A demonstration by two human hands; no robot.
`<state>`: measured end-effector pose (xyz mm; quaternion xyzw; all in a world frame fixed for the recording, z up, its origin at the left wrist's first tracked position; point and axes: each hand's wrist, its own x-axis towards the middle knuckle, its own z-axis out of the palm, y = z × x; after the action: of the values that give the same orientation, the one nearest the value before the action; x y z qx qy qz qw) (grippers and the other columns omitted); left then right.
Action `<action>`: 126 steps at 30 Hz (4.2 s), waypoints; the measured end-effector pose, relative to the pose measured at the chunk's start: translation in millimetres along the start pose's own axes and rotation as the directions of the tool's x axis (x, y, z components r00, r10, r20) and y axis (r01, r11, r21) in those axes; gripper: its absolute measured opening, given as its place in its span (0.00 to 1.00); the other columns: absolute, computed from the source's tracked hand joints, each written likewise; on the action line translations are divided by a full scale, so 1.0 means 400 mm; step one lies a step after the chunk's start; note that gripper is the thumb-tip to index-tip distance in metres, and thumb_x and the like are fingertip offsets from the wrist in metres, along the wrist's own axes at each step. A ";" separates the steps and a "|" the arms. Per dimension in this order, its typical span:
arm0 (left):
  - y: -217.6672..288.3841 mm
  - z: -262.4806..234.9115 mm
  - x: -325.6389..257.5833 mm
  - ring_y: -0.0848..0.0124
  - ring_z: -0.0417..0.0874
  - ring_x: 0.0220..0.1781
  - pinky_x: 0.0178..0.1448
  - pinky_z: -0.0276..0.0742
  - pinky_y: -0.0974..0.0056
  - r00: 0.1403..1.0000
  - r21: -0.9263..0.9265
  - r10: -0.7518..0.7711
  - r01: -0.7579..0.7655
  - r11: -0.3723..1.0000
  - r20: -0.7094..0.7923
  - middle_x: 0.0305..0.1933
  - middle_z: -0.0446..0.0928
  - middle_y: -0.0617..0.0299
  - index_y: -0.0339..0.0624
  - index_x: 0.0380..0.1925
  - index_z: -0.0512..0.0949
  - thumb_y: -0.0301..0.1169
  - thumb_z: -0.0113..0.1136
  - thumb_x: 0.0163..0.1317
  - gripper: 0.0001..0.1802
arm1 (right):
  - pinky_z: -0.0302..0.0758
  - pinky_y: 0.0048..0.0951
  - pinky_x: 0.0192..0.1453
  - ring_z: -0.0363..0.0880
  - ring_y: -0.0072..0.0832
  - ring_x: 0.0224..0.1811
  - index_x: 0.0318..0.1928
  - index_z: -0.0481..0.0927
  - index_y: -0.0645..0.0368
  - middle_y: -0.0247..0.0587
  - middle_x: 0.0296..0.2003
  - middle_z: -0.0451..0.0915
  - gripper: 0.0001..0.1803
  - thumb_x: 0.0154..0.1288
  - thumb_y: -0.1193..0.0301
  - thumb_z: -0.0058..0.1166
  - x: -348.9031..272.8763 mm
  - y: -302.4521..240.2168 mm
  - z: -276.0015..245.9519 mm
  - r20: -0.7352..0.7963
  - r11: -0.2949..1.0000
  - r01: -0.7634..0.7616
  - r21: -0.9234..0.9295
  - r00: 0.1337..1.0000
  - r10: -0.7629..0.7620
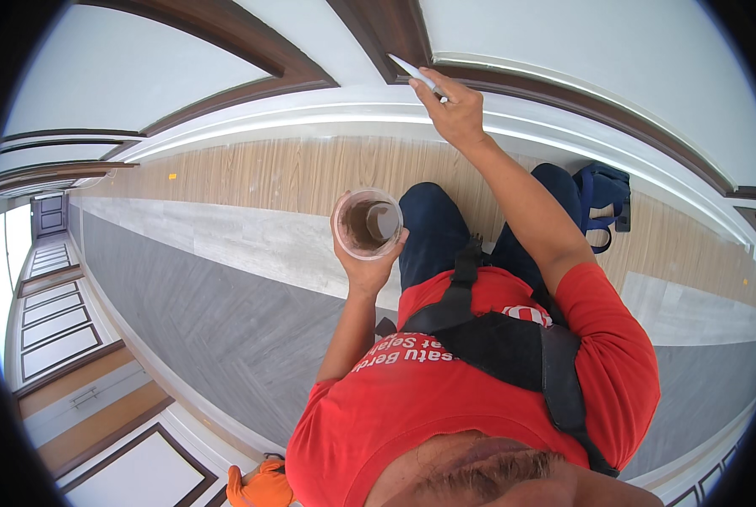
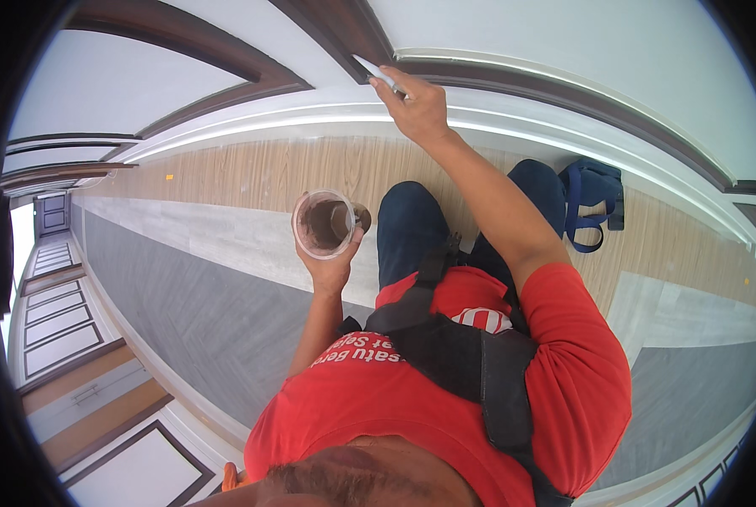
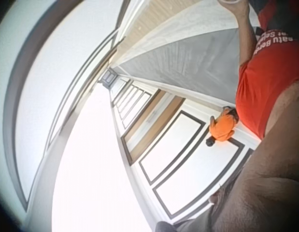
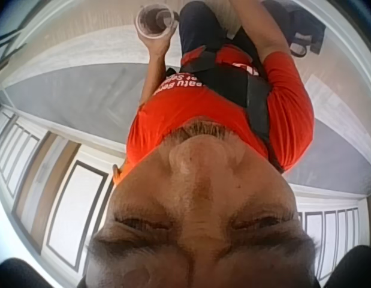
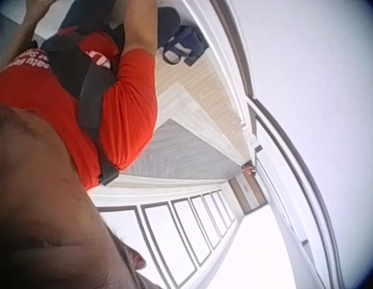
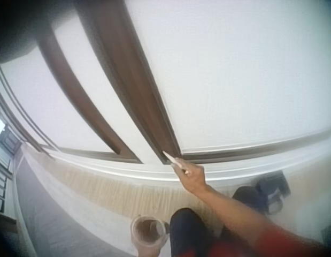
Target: The person applies a brown sealant along the junction of a white ceiling and dark wood trim using a small applicator. They repeatedly dip the applicator into a small plastic cup to reload the sealant while working along the trim line.
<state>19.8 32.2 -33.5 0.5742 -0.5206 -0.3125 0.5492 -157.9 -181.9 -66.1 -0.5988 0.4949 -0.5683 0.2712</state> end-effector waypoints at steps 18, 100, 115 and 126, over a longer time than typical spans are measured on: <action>-0.005 0.007 0.004 0.63 0.78 0.65 0.71 0.74 0.55 1.000 -0.029 -0.010 0.010 1.000 0.008 0.63 0.75 0.53 0.34 0.72 0.62 0.25 0.83 0.45 0.54 | 0.82 0.24 0.41 0.89 0.26 0.39 0.52 0.88 0.65 0.52 0.44 0.90 0.19 0.67 0.65 0.70 -0.009 0.041 -0.003 0.012 0.994 0.071 -0.084 0.997 -0.071; 0.043 0.092 0.040 0.62 0.79 0.62 0.67 0.77 0.58 0.986 -0.049 0.123 -0.118 0.992 0.111 0.61 0.75 0.51 0.35 0.70 0.62 0.25 0.85 0.43 0.54 | 0.77 0.39 0.34 0.81 0.41 0.29 0.44 0.86 0.58 0.41 0.34 0.80 0.10 0.65 0.67 0.65 -0.093 -0.365 -0.235 0.705 0.931 0.359 0.072 0.642 -0.302; 0.047 0.097 0.036 0.62 0.79 0.63 0.67 0.77 0.57 0.992 -0.061 0.108 -0.104 0.993 0.062 0.63 0.75 0.51 0.34 0.71 0.61 0.25 0.85 0.42 0.56 | 0.75 0.32 0.30 0.80 0.35 0.25 0.41 0.88 0.59 0.41 0.31 0.82 0.10 0.62 0.67 0.70 -0.108 -0.366 -0.233 0.630 0.990 0.096 0.103 0.764 -0.139; 0.049 0.097 0.037 0.61 0.79 0.62 0.66 0.77 0.58 0.991 -0.024 0.126 -0.125 0.992 0.040 0.62 0.74 0.50 0.34 0.70 0.62 0.25 0.84 0.43 0.54 | 0.73 0.29 0.28 0.80 0.31 0.26 0.42 0.89 0.59 0.42 0.33 0.84 0.09 0.63 0.70 0.70 -0.122 -0.361 -0.227 0.603 0.989 -0.038 0.142 0.796 -0.056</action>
<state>-17.4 9.3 -19.3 0.5280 -0.5636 -0.2947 0.5627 -196.5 -63.7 60.7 -0.7297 0.3365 -0.3833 0.4555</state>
